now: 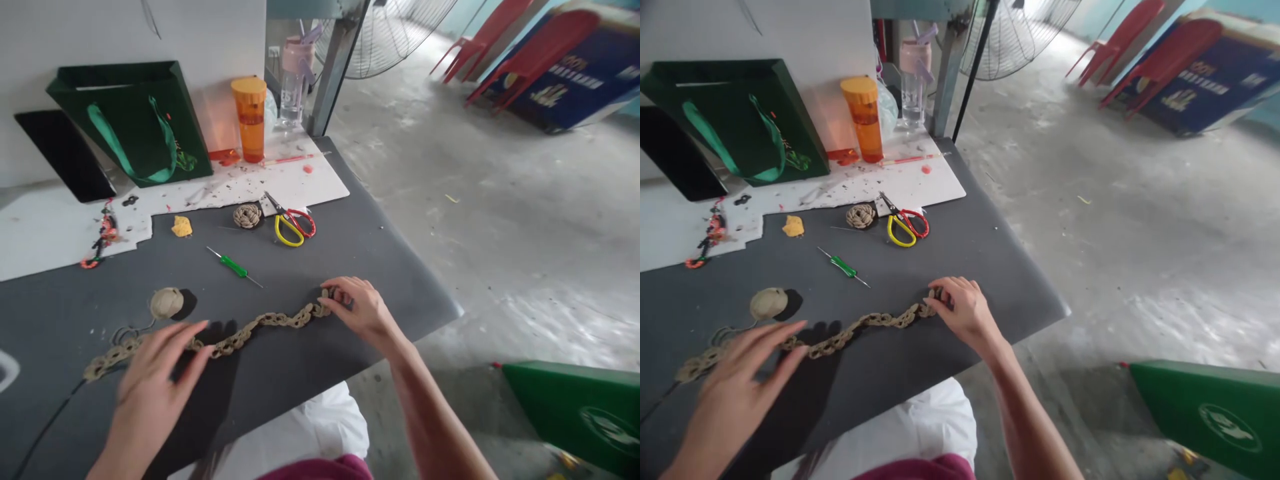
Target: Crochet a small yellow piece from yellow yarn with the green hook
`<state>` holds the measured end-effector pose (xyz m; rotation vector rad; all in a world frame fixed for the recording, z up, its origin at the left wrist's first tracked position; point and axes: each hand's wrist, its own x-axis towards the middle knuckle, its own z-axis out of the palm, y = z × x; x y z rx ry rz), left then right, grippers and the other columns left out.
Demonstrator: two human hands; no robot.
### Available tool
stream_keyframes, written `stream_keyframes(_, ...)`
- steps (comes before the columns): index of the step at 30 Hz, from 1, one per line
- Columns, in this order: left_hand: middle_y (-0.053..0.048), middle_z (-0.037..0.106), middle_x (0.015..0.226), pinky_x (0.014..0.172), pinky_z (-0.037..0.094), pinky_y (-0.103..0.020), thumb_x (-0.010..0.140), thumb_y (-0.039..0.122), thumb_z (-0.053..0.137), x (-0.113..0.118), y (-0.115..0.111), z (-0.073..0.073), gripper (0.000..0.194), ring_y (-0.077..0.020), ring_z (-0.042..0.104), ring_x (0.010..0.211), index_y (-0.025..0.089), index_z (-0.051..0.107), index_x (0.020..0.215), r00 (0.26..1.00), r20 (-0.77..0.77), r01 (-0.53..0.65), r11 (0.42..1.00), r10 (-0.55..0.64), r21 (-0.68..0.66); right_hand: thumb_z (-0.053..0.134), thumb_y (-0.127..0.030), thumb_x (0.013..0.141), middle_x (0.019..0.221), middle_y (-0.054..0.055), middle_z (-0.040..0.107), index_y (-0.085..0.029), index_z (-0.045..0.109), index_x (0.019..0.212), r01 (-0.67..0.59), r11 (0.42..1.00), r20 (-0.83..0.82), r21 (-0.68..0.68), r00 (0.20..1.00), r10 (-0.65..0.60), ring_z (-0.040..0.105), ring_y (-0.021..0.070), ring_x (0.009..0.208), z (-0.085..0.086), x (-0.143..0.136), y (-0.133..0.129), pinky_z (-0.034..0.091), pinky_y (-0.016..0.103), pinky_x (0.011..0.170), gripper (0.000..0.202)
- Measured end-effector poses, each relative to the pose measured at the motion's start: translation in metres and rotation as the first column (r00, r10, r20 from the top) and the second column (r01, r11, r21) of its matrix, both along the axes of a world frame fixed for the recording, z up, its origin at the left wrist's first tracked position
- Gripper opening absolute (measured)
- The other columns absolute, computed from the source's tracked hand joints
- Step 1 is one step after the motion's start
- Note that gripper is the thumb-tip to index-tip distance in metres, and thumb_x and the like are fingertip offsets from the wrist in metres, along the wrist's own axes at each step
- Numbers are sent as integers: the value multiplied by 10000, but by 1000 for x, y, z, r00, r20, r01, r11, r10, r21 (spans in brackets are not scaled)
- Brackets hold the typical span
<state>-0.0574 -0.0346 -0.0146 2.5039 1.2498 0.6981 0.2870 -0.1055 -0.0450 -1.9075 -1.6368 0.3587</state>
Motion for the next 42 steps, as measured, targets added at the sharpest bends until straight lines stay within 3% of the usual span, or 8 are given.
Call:
stream_keyframes(6,-25,748,872,742,496,-336,999,275,517,30,7,-5,208,-207,704,797,237,703,915,982,-89,163,986,-166,-47,641,-225,860,810,38,740,-234,654,821,89,981,-272,173,962,-39,680,200,742,2,-4,-5,525,333,705,42)
stream_keyframes(12,-35,739,883,740,488,-340,960,352,607,27,-3,-5,258,-208,675,771,206,651,1168,988,-71,135,989,-139,-54,687,-195,800,829,45,772,-230,647,774,241,949,-442,202,888,-132,711,197,750,-8,-5,-14,551,323,685,59)
stream_keyframes(17,-21,726,836,730,471,-316,978,217,557,39,-4,-6,135,-187,671,751,212,692,978,983,-63,174,984,-171,36,684,-196,809,858,48,770,-222,692,990,268,948,-635,174,766,-99,721,185,746,-8,-15,-10,591,335,699,183)
stream_keyframes(21,-14,717,822,718,477,-311,945,187,555,19,5,-7,125,-180,658,716,224,670,911,999,-17,34,999,-33,42,641,-148,812,944,70,738,-239,694,733,199,935,-508,294,861,-24,714,220,874,-7,-16,-6,580,353,717,132)
stream_keyframes(26,-23,701,836,709,453,-354,920,161,487,3,4,1,215,-219,661,751,244,641,796,977,-207,51,998,-54,-21,519,-82,856,843,54,735,-254,729,745,0,953,-180,303,982,57,688,214,778,-9,-18,-3,563,388,730,293)
stream_keyframes(30,-70,705,1023,843,479,-399,980,262,495,39,-5,14,164,-262,659,942,244,655,1015,991,-130,-23,999,28,34,510,-65,828,918,63,770,-247,755,891,-40,961,-219,273,970,103,719,224,864,0,-25,-3,588,389,798,312)
stream_keyframes(34,-101,712,1143,897,514,-438,991,328,526,89,0,14,304,-277,648,1033,211,608,1259,984,-52,159,976,-168,-151,591,-173,890,1014,82,785,-242,775,964,-65,968,-340,242,929,147,743,234,933,9,-33,-3,603,389,846,209)
stream_keyframes(42,-66,745,925,787,562,-306,970,237,558,124,13,-13,184,-195,699,844,220,741,977,907,360,350,868,-220,-353,605,-223,920,984,71,765,-259,740,844,100,935,-440,340,896,64,724,225,910,8,-44,3,597,387,810,159)
